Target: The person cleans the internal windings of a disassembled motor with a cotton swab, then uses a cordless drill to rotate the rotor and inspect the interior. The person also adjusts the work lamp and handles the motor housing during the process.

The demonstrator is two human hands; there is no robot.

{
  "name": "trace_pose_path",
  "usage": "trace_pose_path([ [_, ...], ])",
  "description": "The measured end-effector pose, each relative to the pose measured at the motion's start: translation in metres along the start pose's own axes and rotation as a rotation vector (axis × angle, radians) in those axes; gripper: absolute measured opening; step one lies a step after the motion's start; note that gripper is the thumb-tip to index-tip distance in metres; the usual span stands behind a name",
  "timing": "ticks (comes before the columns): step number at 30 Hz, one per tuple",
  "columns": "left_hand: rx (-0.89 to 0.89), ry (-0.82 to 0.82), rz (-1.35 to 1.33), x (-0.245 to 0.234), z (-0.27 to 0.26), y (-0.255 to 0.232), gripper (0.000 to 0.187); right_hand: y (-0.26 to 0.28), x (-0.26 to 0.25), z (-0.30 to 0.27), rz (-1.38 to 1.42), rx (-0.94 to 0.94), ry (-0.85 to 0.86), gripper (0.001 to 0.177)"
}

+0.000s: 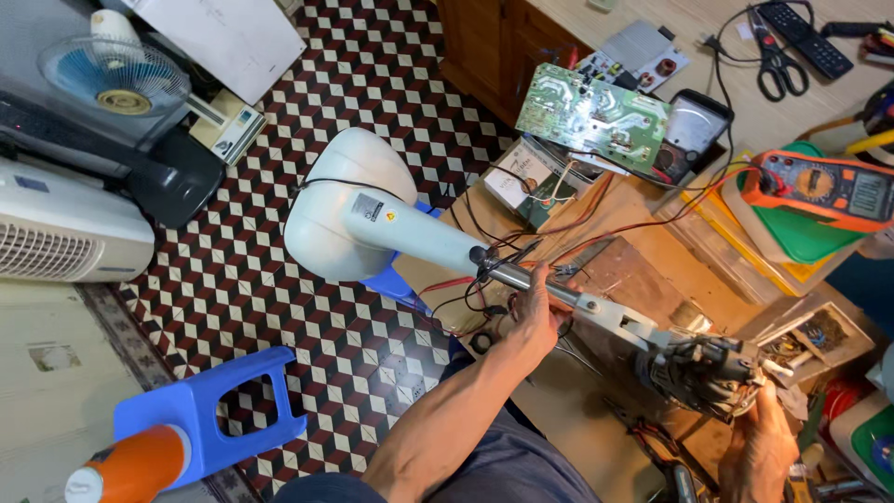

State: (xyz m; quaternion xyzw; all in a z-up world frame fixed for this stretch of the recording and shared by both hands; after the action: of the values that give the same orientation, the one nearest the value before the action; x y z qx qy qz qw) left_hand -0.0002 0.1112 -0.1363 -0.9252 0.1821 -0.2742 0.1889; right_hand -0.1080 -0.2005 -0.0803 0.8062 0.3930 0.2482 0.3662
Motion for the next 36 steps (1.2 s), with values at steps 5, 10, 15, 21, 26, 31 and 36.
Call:
trace_pose_path([
  [5,0.033,0.032,-0.038,0.019,-0.028,-0.048,0.052,0.034,0.028,-0.041,-0.205,-0.227,-0.068,0.036],
  [10,0.127,0.088,0.015,0.032,-0.050,-0.109,0.043,0.090,0.081,-0.092,-0.441,-0.513,-0.101,0.037],
  [15,0.203,0.073,-0.093,0.030,-0.037,-0.170,0.027,0.145,0.161,-0.134,-0.699,-0.869,-0.017,0.030],
  [21,0.241,0.171,-0.412,-0.004,0.019,-0.279,0.021,0.198,0.300,-0.223,-0.953,-1.364,0.123,0.022],
  [26,0.163,0.149,-0.541,-0.040,0.035,-0.361,0.027,0.210,0.406,-0.300,-0.912,-1.588,0.389,0.030],
  [31,0.097,0.068,-0.623,-0.080,0.059,-0.400,0.021,0.190,0.465,-0.339,-0.826,-1.712,0.573,0.033],
  [36,0.061,0.028,-0.620,-0.102,0.116,-0.411,0.020,0.159,0.509,-0.343,-0.783,-1.692,0.665,0.037],
])
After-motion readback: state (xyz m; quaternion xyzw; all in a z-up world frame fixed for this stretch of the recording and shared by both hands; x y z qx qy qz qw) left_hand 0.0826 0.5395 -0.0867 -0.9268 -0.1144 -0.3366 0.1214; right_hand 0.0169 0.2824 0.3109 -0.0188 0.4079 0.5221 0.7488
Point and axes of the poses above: each hand's wrist, its own z-axis towards the middle knuckle, its own x-axis out of the palm, y = z × x, the point moved 2 cm from there along z, towards the middle knuckle, and after that the axes turned 15 degrees about x, right-handed, at the moved point
